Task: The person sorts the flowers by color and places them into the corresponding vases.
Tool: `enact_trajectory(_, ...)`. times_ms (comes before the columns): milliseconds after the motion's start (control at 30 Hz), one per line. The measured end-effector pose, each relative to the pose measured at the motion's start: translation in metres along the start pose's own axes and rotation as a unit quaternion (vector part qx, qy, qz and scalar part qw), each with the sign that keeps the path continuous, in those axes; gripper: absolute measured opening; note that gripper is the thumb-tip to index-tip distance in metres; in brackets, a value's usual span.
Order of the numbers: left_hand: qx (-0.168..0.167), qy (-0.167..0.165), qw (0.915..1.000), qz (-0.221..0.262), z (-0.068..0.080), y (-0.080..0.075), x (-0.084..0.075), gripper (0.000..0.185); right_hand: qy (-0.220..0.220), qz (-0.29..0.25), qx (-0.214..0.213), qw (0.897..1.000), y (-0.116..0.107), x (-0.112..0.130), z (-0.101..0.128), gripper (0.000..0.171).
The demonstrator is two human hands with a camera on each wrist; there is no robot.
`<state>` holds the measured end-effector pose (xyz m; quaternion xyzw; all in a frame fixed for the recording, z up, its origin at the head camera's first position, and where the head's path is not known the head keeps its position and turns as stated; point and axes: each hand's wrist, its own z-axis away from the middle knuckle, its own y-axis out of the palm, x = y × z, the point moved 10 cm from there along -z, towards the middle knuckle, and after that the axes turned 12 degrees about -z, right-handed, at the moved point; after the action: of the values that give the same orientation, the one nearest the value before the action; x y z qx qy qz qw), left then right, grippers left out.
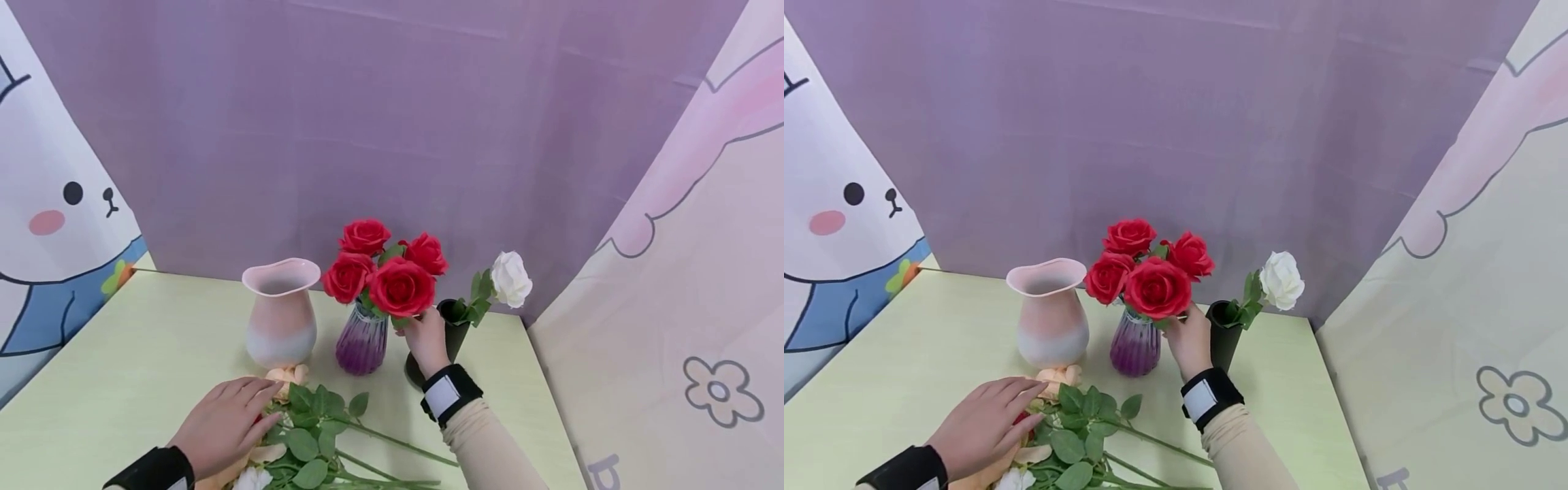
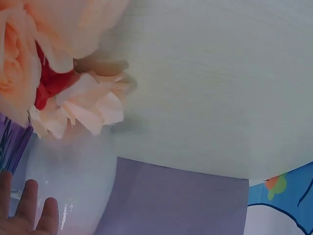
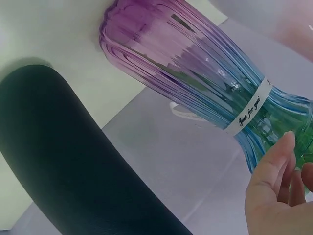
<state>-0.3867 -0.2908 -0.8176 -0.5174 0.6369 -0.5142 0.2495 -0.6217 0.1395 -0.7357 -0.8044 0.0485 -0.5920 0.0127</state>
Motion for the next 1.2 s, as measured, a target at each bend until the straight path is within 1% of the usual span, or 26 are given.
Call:
enact_trajectory(100, -0.004, -0.007, 1.0, -0.003, 0.004, -0.001, 0.011, 0.074, 0.013, -0.033, 0.017, 0.999, -0.001, -0.011, 0.008, 0.034)
enact_trajectory(200, -0.007, -0.012, 0.9998, -0.012, 0.01, 0.0, 0.023, 0.077, 0.012, -0.047, 0.039, 0.998, 0.003, -0.019, 0.018, 0.034)
enact_trajectory(267, 0.0, -0.017, 0.9997, -0.018, 0.015, -0.001, 0.031, 0.078, 0.006, -0.056, 0.058, 0.997, 0.009, -0.021, 0.027, 0.033)
enact_trajectory(400, 0.016, -0.027, 0.9991, -0.03, 0.027, 0.006, 0.046, 0.076, -0.003, -0.059, 0.088, 0.994, 0.022, -0.007, 0.055, 0.028)
enact_trajectory(500, 0.021, -0.027, 0.9979, -0.055, 0.039, 0.012, 0.054, 0.075, 0.001, -0.05, 0.106, 0.993, 0.031, 0.006, 0.082, 0.024)
enact_trajectory(533, 0.023, -0.028, 0.9972, -0.065, 0.042, 0.01, 0.055, 0.075, 0.003, -0.046, 0.11, 0.993, 0.034, 0.008, 0.091, 0.023)
enact_trajectory(567, 0.017, -0.026, 0.9969, -0.072, 0.045, 0.001, 0.055, 0.075, 0.007, -0.044, 0.115, 0.992, 0.037, 0.008, 0.099, 0.023)
enact_trajectory(600, 0.009, -0.024, 0.9965, -0.08, 0.047, -0.012, 0.054, 0.074, 0.01, -0.039, 0.12, 0.992, 0.041, 0.008, 0.106, 0.024)
enact_trajectory(633, 0.016, -0.021, 0.9967, -0.076, 0.047, -0.029, 0.051, 0.073, 0.013, -0.035, 0.125, 0.991, 0.044, 0.007, 0.114, 0.024)
enact_trajectory(667, 0.023, -0.018, 0.997, -0.071, 0.045, -0.053, 0.047, 0.071, 0.016, -0.027, 0.13, 0.991, 0.047, 0.006, 0.121, 0.023)
enact_trajectory(767, 0.002, -0.018, 0.9948, -0.1, 0.043, -0.118, 0.034, 0.067, 0.025, -0.001, 0.144, 0.989, 0.056, 0.002, 0.142, 0.024)
enact_trajectory(833, 0.032, -0.019, 0.9961, -0.081, 0.037, -0.161, 0.021, 0.063, 0.028, 0.02, 0.149, 0.988, 0.062, 0.002, 0.155, 0.024)
enact_trajectory(900, 0.025, -0.031, 0.9962, -0.077, 0.033, -0.198, 0.013, 0.062, 0.027, 0.035, 0.155, 0.987, 0.067, 0.006, 0.169, 0.026)
enact_trajectory(933, 0.043, -0.035, 0.9968, -0.057, 0.029, -0.219, 0.006, 0.061, 0.025, 0.043, 0.158, 0.986, 0.07, 0.01, 0.175, 0.026)
enact_trajectory(1000, 0.092, -0.052, 0.9942, -0.021, 0.02, -0.259, -0.006, 0.059, 0.026, 0.058, 0.169, 0.984, 0.076, 0.018, 0.188, 0.028)
enact_trajectory(1033, 0.103, -0.059, 0.9928, -0.021, 0.016, -0.276, -0.011, 0.057, 0.024, 0.062, 0.176, 0.982, 0.08, 0.021, 0.193, 0.028)
enact_trajectory(1067, 0.118, -0.064, 0.9908, -0.021, 0.013, -0.291, -0.015, 0.057, 0.023, 0.068, 0.182, 0.981, 0.084, 0.021, 0.199, 0.029)
enact_trajectory(1100, 0.139, -0.068, 0.9877, -0.021, 0.011, -0.303, -0.019, 0.057, 0.024, 0.07, 0.19, 0.979, 0.088, 0.019, 0.204, 0.029)
enact_trajectory(1133, 0.158, -0.07, 0.9848, -0.021, 0.009, -0.309, -0.022, 0.058, 0.029, 0.072, 0.198, 0.977, 0.092, 0.015, 0.208, 0.029)
enact_trajectory(1167, 0.172, -0.073, 0.9823, -0.017, 0.009, -0.311, -0.023, 0.06, 0.033, 0.076, 0.206, 0.975, 0.096, 0.008, 0.213, 0.03)
enact_trajectory(1200, 0.18, -0.074, 0.9808, -0.011, 0.011, -0.309, -0.022, 0.062, 0.036, 0.081, 0.213, 0.973, 0.101, -0.002, 0.217, 0.031)
